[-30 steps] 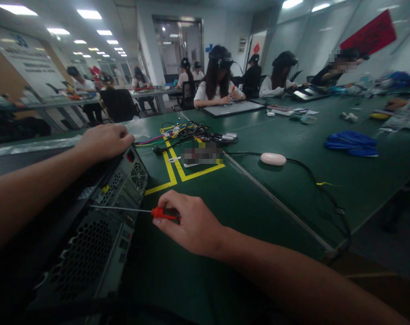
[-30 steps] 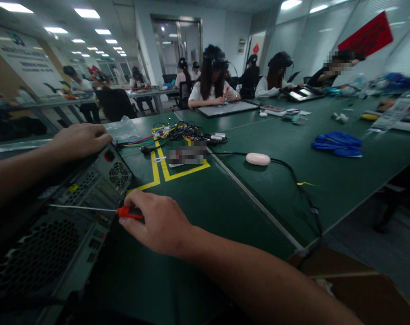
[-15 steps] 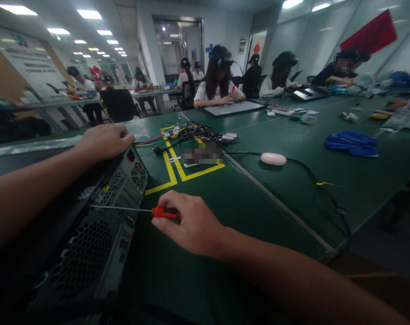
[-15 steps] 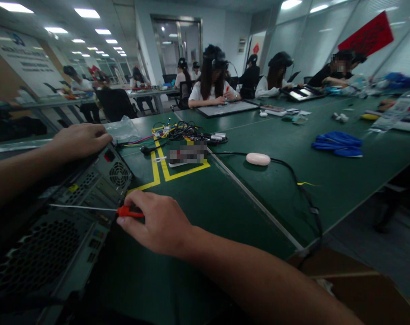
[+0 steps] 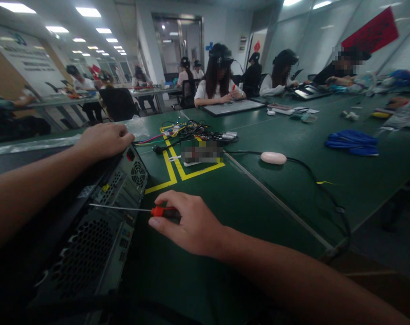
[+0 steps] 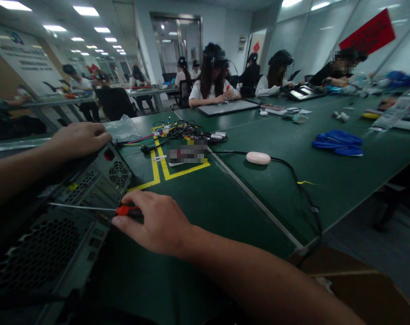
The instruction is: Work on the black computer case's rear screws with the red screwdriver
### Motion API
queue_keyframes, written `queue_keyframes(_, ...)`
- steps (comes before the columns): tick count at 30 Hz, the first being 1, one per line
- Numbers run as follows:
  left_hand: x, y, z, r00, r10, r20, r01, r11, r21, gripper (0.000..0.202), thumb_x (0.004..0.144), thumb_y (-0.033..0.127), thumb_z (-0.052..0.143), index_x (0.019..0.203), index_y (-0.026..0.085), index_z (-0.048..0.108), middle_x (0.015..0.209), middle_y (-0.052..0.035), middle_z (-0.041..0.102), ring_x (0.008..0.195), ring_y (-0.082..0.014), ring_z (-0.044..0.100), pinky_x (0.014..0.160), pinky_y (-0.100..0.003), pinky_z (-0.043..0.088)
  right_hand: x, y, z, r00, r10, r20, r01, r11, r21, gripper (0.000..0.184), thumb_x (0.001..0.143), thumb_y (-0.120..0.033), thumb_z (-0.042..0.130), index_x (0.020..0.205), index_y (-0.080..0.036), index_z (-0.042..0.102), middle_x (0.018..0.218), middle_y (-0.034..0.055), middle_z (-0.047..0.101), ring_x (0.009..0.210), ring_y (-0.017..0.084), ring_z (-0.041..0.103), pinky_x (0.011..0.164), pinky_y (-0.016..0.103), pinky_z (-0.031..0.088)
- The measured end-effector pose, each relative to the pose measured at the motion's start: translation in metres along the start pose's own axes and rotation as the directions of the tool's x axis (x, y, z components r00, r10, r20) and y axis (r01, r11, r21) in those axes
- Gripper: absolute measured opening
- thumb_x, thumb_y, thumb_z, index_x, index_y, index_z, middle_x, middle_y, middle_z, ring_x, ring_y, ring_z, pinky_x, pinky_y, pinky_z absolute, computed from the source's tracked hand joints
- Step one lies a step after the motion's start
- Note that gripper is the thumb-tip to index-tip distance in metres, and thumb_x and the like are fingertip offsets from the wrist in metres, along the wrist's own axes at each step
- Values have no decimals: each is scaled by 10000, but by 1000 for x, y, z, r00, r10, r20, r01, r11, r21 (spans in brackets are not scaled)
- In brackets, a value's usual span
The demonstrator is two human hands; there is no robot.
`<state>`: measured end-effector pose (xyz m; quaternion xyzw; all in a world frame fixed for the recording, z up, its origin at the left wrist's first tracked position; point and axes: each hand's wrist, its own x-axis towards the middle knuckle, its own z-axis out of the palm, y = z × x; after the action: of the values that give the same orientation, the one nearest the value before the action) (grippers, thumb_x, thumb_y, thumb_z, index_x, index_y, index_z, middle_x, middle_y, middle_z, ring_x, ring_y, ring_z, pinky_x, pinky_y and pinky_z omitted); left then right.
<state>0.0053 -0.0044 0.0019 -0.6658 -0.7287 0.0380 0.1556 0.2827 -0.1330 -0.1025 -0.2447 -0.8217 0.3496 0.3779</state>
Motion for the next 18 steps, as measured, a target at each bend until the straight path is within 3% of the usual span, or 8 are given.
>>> queue_keyframes(3, 0, 0, -1, 1000, -16, 13, 16, 1000, -3, 673, 983, 532, 234, 1257, 130, 698, 1345, -235, 711, 1189, -392, 671, 951, -471, 520, 0, 2, 1, 1000, -4, -4, 4, 1000, -11, 237, 945, -316, 742, 1122, -219, 617, 1031, 36, 740, 911, 190, 707, 831, 320, 551)
queue_keyframes(9, -2, 2, -3, 998, -63, 16, 63, 998, 20, 681, 994, 545, 235, 1293, 131, 686, 1391, -247, 686, 1271, -449, 641, 1011, -569, 510, 1, 2, 0, 1000, -25, 18, 25, 1000, 0, 126, 984, -270, 683, 1060, -224, 595, 1018, 26, 717, 895, 180, 692, 836, 322, 552)
queue_keyframes(18, -10, 4, -8, 999, -32, -16, 32, 999, -44, 628, 1011, 523, 304, 1262, 115, 710, 1388, -228, 694, 1245, -391, 642, 1038, -560, 503, 2, 3, 3, 999, -37, -35, 36, 999, -30, 124, 963, -273, 713, 1029, -215, 627, 941, 6, 718, 819, 157, 664, 781, 308, 515)
